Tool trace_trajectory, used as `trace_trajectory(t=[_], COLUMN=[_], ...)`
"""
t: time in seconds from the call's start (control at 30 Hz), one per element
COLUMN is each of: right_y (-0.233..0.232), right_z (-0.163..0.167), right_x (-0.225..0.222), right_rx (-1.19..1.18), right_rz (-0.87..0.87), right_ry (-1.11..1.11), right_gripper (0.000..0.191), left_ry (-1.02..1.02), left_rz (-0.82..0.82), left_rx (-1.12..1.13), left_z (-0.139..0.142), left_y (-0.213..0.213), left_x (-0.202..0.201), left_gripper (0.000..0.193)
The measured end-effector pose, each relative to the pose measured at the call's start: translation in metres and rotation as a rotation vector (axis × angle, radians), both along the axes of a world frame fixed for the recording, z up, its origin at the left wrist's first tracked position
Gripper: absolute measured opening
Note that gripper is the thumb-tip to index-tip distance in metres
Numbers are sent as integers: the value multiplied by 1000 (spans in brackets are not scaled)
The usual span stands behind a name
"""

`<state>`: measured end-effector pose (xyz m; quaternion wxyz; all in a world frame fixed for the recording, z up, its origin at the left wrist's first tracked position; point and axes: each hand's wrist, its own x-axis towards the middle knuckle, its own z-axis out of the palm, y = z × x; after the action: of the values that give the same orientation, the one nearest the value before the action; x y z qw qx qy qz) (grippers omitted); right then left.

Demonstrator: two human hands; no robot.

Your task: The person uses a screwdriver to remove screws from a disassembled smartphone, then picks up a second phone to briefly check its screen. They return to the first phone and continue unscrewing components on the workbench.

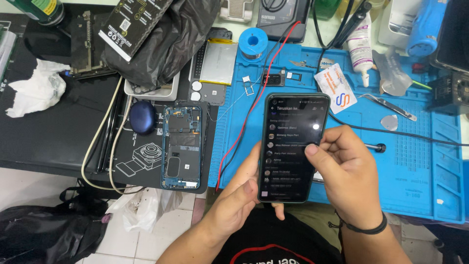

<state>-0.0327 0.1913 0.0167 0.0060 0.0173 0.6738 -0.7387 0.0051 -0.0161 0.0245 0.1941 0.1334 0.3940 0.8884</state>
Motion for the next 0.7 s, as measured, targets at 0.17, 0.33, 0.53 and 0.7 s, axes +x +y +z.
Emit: trace_trajectory(t=[0.17,0.33,0.53,0.7], right_y=[2,4,15,15], right_z=[-4,-3,-2,-3], right_x=[-1,1,11,15], right_rx=[-17,-47,-20,21], right_rz=[17,77,334,430], right_ry=[9,16,84,168], right_gripper=[18,31,78,99], left_ry=[17,22,33,31], left_rz=[13,16,75,72], left_rx=[4,18,-7,-6], left_z=[0,2,4,11], left_y=[0,-2,-4,-4], left_x=[0,0,-3,-4], left_gripper=[107,105,104,104])
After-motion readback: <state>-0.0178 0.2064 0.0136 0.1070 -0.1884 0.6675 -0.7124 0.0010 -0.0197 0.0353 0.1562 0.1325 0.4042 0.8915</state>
